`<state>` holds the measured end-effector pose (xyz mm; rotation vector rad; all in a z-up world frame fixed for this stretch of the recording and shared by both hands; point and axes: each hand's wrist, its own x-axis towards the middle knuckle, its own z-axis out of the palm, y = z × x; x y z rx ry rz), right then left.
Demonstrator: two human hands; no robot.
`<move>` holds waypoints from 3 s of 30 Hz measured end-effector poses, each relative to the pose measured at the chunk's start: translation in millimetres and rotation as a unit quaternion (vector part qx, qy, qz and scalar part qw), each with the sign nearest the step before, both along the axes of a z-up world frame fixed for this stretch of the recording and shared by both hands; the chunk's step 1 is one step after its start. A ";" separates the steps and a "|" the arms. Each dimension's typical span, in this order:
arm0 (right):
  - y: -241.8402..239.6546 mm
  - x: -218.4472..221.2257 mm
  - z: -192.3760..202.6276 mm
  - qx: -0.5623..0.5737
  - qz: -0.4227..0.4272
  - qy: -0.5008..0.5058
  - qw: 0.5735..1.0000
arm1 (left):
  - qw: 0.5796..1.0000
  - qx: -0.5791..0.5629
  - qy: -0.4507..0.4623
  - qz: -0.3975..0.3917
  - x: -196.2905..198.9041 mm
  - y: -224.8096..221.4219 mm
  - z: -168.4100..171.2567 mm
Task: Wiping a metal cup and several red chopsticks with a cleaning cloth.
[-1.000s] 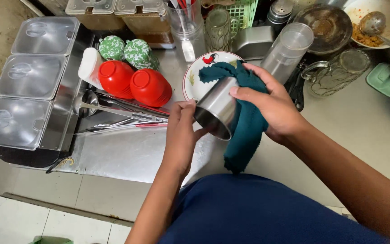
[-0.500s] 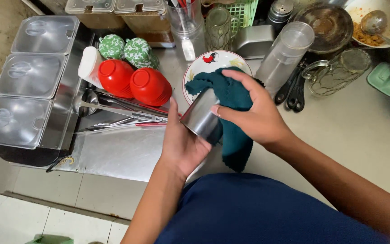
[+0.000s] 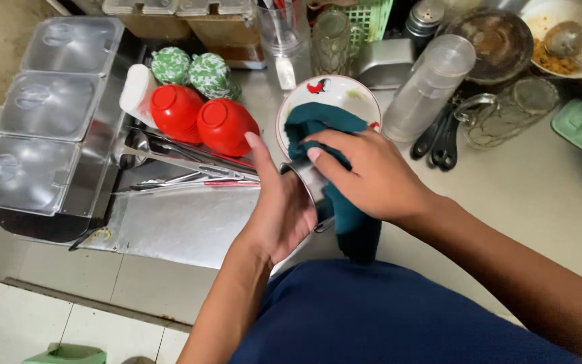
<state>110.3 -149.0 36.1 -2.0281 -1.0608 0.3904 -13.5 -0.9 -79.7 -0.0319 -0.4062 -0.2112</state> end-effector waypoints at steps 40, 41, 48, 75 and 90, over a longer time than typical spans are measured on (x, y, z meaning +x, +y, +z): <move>-7.1 -34.2 -29.6 0.102 -0.030 0.056 0.993 | 0.821 0.030 0.456 0.342 29.8 3.1 31.4; -8.7 -33.9 -24.3 0.089 -0.018 -0.038 0.995 | 0.819 0.030 0.464 0.336 31.1 1.5 36.2; -5.2 -17.4 -29.2 0.180 -0.023 0.072 0.981 | 0.851 0.045 0.425 0.306 29.5 1.3 55.7; -12.0 7.4 -5.6 0.062 0.000 0.031 0.998 | 0.514 0.655 0.363 0.419 -12.3 39.0 66.4; 5.2 3.4 -15.9 0.069 -0.007 0.193 0.979 | 0.445 0.827 0.117 0.323 2.1 73.1 112.0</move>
